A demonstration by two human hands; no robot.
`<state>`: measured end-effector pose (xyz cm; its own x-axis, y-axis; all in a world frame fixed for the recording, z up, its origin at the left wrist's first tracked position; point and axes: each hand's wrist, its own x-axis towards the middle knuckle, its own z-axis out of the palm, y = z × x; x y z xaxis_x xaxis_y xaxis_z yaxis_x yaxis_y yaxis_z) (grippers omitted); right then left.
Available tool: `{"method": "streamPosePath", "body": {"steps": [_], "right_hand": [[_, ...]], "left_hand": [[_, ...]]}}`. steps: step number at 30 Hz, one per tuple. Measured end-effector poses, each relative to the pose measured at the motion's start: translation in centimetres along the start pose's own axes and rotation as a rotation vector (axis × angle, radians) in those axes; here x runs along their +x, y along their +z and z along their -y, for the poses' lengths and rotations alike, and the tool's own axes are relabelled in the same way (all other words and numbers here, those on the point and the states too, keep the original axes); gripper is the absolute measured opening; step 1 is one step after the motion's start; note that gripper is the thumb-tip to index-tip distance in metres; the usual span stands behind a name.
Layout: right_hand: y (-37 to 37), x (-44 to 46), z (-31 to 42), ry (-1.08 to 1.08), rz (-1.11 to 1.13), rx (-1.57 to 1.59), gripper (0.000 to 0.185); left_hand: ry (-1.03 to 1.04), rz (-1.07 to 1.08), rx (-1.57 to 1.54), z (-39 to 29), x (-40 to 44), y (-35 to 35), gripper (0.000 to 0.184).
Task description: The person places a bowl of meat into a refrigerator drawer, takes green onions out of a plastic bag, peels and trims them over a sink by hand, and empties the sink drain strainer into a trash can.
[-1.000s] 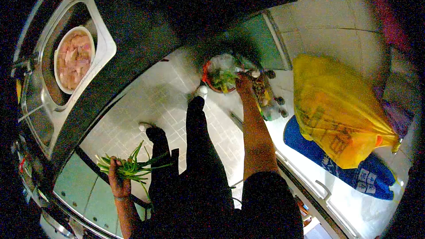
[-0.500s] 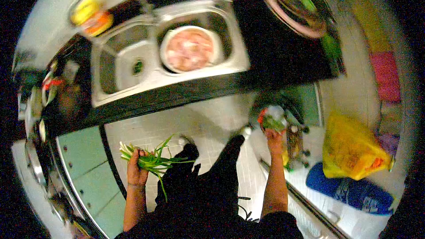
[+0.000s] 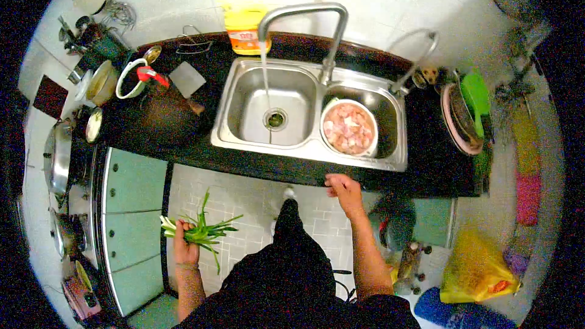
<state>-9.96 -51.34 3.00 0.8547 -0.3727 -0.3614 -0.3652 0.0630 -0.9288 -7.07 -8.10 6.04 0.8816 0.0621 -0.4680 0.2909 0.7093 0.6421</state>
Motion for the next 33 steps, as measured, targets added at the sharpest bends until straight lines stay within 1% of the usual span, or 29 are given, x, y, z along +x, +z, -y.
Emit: {"method": "streamPosePath", "body": {"steps": [2, 4, 6, 8, 10, 12, 14, 16, 17, 18, 19, 22, 24, 25, 26, 28, 29, 30, 32, 33], "right_hand": [[2.6, 3.2, 3.5, 0.035, 0.058, 0.170, 0.030], [5.1, 7.2, 6.2, -0.086, 0.167, 0.265, 0.033], [8.1, 12.3, 8.8, -0.089, 0.245, 0.388, 0.032], [11.2, 18.3, 9.9, -0.115, 0.305, 0.494, 0.030], [14.1, 23.7, 11.1, -0.099, 0.336, 0.551, 0.029], [15.7, 28.7, 13.2, -0.082, 0.358, 0.585, 0.028], [17.2, 31.6, 14.5, 0.021, 0.370, 0.600, 0.027], [18.7, 31.4, 16.8, -0.006, 0.385, 0.477, 0.028], [18.7, 30.9, 17.5, -0.038, 0.510, 0.462, 0.032], [18.6, 30.2, 18.1, -0.074, 0.577, 0.385, 0.035], [18.3, 29.2, 19.3, -0.060, 0.617, 0.349, 0.035], [17.5, 27.7, 20.9, -0.036, 0.671, 0.301, 0.036], [17.4, 26.7, 21.5, -0.041, 0.651, 0.224, 0.035], [17.5, 26.3, 21.8, -0.124, 0.688, 0.177, 0.036], [17.6, 26.0, 22.0, -0.202, 0.726, 0.127, 0.036], [18.6, 25.5, 21.9, -0.480, 0.624, -0.092, 0.038], [19.2, 25.0, 21.9, -0.516, 0.697, 0.100, 0.037], [19.1, 25.0, 22.1, -0.695, 0.704, -0.112, 0.038], [19.0, 25.5, 21.1, -1.148, 0.674, -0.547, 0.038], [18.5, 25.7, 21.3, -1.125, 0.677, -0.591, 0.038]], "left_hand": [[0.004, -0.019, -0.029, -0.3, 0.6, 0.7, 0.017], [0.031, -0.015, -0.051, -0.8, 1.4, 2.2, 0.018], [0.083, -0.033, -0.072, -1.3, 2.9, 3.0, 0.019], [0.112, -0.084, -0.068, -2.1, 4.3, 3.2, 0.020], [0.158, -0.091, -0.043, -2.6, 5.1, 5.5, 0.022], [0.160, -0.112, -0.089, -2.9, 6.2, 8.4, 0.023], [0.147, -0.111, -0.076, -2.7, 8.1, 9.2, 0.025], [0.095, -0.114, -0.014, -2.5, 10.2, 11.0, 0.030], [0.105, -0.031, -0.022, -2.3, 11.2, 12.1, 0.031], [0.099, 0.092, -0.074, -2.1, 12.9, 12.8, 0.029], [0.091, 0.089, -0.012, -2.3, 13.5, 14.9, 0.029], [-0.002, 0.175, 0.098, -1.7, 17.2, 19.1, 0.026], [-0.062, 0.341, 0.153, -0.5, 20.4, 20.7, 0.023], [-0.051, 0.398, 0.208, 0.4, 21.8, 22.0, 0.020], [-0.121, 0.407, 0.292, 1.2, 22.7, 23.0, 0.020], [-0.142, 0.448, 0.470, 2.6, 23.7, 25.8, 0.020], [-0.118, 0.483, 0.578, 3.2, 24.0, 26.9, 0.022], [-0.159, 0.561, 0.592, 3.8, 24.4, 27.9, 0.023], [-0.045, 0.613, 0.591, 5.0, 25.2, 29.5, 0.023], [-0.022, 0.601, 0.596, 6.0, 25.6, 30.1, 0.023]]}}
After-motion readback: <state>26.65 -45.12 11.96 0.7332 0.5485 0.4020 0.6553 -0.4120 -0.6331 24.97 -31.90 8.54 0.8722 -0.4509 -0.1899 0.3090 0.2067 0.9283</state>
